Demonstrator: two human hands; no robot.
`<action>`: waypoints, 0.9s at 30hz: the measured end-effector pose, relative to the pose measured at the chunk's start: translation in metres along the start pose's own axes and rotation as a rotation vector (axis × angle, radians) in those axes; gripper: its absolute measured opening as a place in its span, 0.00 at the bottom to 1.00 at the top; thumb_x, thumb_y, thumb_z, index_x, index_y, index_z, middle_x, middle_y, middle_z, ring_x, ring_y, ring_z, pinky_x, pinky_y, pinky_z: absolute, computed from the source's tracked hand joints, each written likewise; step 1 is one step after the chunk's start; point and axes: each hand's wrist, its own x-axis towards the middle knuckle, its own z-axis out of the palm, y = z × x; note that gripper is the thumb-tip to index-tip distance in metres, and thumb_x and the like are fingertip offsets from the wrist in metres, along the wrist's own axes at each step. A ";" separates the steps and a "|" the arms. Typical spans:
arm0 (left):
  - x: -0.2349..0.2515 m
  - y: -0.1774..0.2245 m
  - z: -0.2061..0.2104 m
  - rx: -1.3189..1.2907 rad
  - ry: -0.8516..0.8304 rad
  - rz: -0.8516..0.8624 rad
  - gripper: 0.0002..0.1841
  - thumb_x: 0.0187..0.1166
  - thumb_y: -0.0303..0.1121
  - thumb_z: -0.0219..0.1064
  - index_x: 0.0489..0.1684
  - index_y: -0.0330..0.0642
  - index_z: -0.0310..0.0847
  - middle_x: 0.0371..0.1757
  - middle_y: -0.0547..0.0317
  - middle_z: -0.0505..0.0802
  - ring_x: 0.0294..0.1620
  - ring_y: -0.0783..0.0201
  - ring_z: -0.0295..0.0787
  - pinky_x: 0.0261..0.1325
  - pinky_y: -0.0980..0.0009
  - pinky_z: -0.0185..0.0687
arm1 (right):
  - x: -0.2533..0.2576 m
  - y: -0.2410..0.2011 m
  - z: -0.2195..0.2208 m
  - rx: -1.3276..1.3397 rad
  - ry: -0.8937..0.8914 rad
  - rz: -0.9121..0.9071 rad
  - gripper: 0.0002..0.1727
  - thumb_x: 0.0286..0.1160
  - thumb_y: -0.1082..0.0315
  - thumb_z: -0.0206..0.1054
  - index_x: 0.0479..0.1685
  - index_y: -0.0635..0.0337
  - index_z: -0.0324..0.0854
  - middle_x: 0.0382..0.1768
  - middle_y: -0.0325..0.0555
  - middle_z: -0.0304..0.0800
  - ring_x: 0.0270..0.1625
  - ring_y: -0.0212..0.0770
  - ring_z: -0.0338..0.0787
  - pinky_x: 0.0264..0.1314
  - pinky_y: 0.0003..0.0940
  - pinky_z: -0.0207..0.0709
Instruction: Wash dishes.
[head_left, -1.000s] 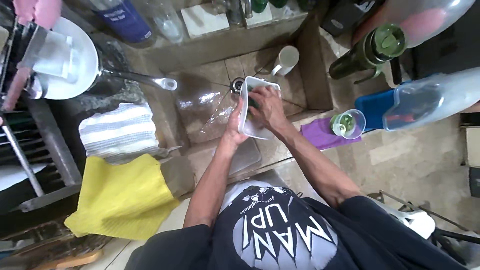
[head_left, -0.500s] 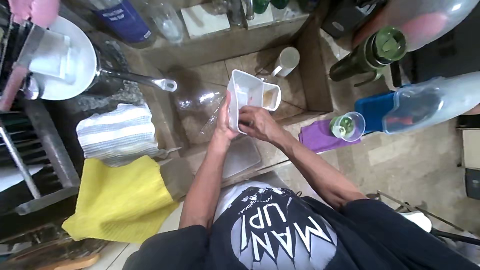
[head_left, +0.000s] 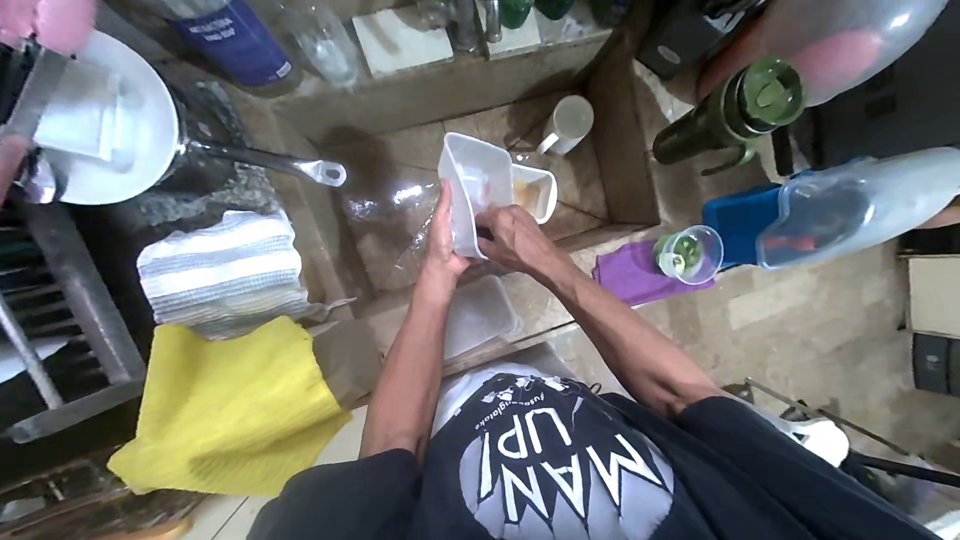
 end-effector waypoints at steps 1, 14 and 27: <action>-0.001 0.001 -0.001 -0.024 -0.015 0.013 0.34 0.89 0.66 0.38 0.79 0.54 0.72 0.65 0.55 0.91 0.63 0.58 0.90 0.62 0.54 0.89 | 0.000 0.001 0.000 0.031 -0.002 -0.033 0.12 0.74 0.60 0.69 0.37 0.60 0.89 0.36 0.53 0.90 0.45 0.56 0.91 0.49 0.59 0.82; -0.011 -0.001 -0.002 -0.116 -0.199 -0.063 0.37 0.88 0.68 0.34 0.77 0.52 0.72 0.63 0.52 0.90 0.63 0.56 0.88 0.62 0.52 0.88 | 0.034 0.006 -0.014 -0.025 0.151 -0.053 0.13 0.70 0.66 0.72 0.49 0.63 0.87 0.51 0.58 0.89 0.54 0.57 0.91 0.56 0.58 0.84; 0.004 0.026 -0.006 0.246 -0.139 -0.042 0.31 0.92 0.60 0.41 0.81 0.50 0.69 0.63 0.52 0.91 0.60 0.57 0.91 0.61 0.55 0.90 | 0.002 0.017 -0.016 -0.103 -0.264 -0.217 0.13 0.73 0.66 0.68 0.53 0.48 0.93 0.55 0.45 0.94 0.64 0.55 0.86 0.67 0.62 0.73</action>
